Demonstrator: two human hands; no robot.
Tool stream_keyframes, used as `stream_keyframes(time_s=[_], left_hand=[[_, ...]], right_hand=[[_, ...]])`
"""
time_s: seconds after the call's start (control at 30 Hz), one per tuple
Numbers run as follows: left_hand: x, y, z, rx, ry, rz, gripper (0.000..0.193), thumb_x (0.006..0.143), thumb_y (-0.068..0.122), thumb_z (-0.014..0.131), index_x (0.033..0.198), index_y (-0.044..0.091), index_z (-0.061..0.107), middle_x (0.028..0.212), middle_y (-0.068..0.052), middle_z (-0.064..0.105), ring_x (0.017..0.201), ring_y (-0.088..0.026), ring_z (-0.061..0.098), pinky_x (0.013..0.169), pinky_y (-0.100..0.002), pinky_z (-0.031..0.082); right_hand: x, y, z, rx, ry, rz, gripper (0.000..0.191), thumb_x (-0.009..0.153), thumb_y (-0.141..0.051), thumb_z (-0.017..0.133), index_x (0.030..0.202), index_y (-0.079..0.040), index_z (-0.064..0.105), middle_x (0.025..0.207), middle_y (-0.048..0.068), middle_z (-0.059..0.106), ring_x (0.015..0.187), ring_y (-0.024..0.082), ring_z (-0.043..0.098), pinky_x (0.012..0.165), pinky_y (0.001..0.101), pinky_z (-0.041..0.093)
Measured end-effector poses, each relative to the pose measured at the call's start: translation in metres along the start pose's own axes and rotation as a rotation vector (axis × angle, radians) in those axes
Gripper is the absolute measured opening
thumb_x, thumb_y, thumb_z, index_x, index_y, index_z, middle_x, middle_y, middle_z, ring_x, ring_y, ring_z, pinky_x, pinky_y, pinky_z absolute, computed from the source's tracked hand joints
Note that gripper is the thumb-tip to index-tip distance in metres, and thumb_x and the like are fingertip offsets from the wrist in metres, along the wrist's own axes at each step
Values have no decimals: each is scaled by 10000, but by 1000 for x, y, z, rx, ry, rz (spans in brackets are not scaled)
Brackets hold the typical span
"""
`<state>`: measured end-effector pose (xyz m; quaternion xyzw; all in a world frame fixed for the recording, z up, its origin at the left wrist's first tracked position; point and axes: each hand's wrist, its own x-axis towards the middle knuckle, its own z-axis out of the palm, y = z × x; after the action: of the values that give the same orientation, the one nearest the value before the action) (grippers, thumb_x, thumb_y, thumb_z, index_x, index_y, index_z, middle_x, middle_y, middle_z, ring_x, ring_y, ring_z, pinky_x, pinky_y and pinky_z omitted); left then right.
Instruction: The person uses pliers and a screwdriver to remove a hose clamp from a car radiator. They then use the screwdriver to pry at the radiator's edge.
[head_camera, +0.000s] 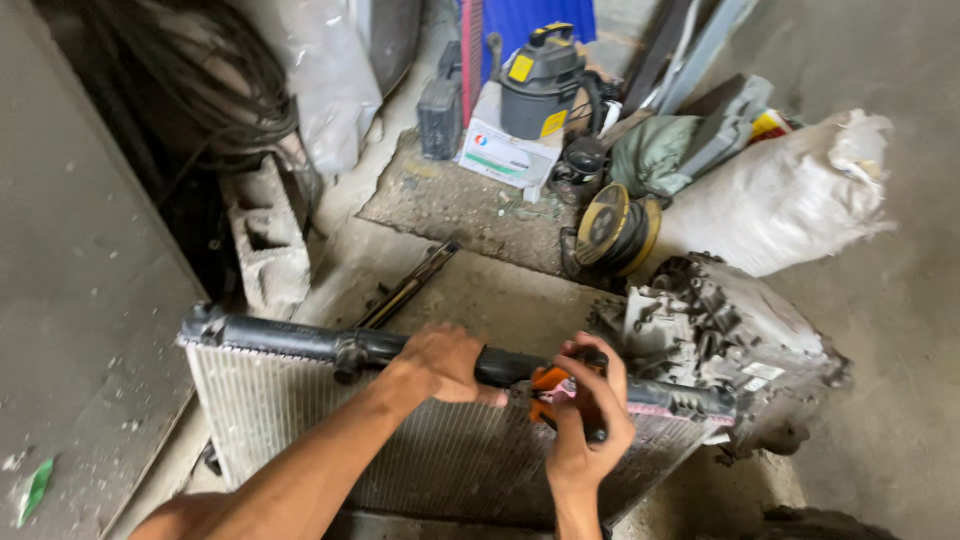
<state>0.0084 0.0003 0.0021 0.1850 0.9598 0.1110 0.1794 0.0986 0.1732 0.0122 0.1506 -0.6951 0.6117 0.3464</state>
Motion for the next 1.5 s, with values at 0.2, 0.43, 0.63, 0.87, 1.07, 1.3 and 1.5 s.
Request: stream_keyframes(time_s=[0.2,0.43,0.63,0.87,1.07,1.3,1.5], left_hand=[[3,16,0,69,-76,13,1073,702,791,701,1475,88,456,1290,-173,643,1256,-328,589,1111,-509,418],[13,22,13,154,-13,38,1020,805,786,645,1411,-18,478,1215,-249,657,1206,-355,628,1064,-470,481],[16,13,23,173,5,79,1029,829,756,641,1488,15,369,1237,-244,647,1235,-373,599,1087,-475,431],[11,15,24,150,16,71,1018,834,770,626,1482,23,381,1258,-241,633,1241,-377,589,1084,-476,423],[6,21,20,140,-20,67,1017,854,780,577,1489,7,394,1218,-250,656,1199,-365,625,1074,-476,450],[0,25,19,152,-75,51,1021,889,778,547,1515,-9,371,1218,-262,655,1191,-371,639,1072,-479,471],[-2,20,18,162,46,132,976,868,611,702,1515,-9,315,1291,-239,599,1255,-386,557,1095,-489,395]], right_hand=[[6,11,-4,99,39,52,477,673,169,414,1045,105,706,1325,198,605,1276,289,604,1119,394,473],[0,24,-2,203,95,7,310,703,165,407,862,83,660,1108,163,648,1163,314,671,985,441,592],[-4,20,7,90,89,-153,236,685,160,470,744,59,676,1006,144,628,917,249,649,877,378,579],[10,27,9,255,113,-76,189,679,139,453,685,62,625,936,143,599,850,245,618,789,358,551],[19,38,4,309,90,-45,178,716,151,420,686,93,585,935,153,576,814,239,585,768,348,516],[25,44,3,315,70,14,198,753,153,422,699,89,601,932,157,574,828,249,606,784,358,537],[24,32,-15,84,93,84,344,671,117,421,869,89,700,1091,184,670,1037,286,670,967,353,536]])
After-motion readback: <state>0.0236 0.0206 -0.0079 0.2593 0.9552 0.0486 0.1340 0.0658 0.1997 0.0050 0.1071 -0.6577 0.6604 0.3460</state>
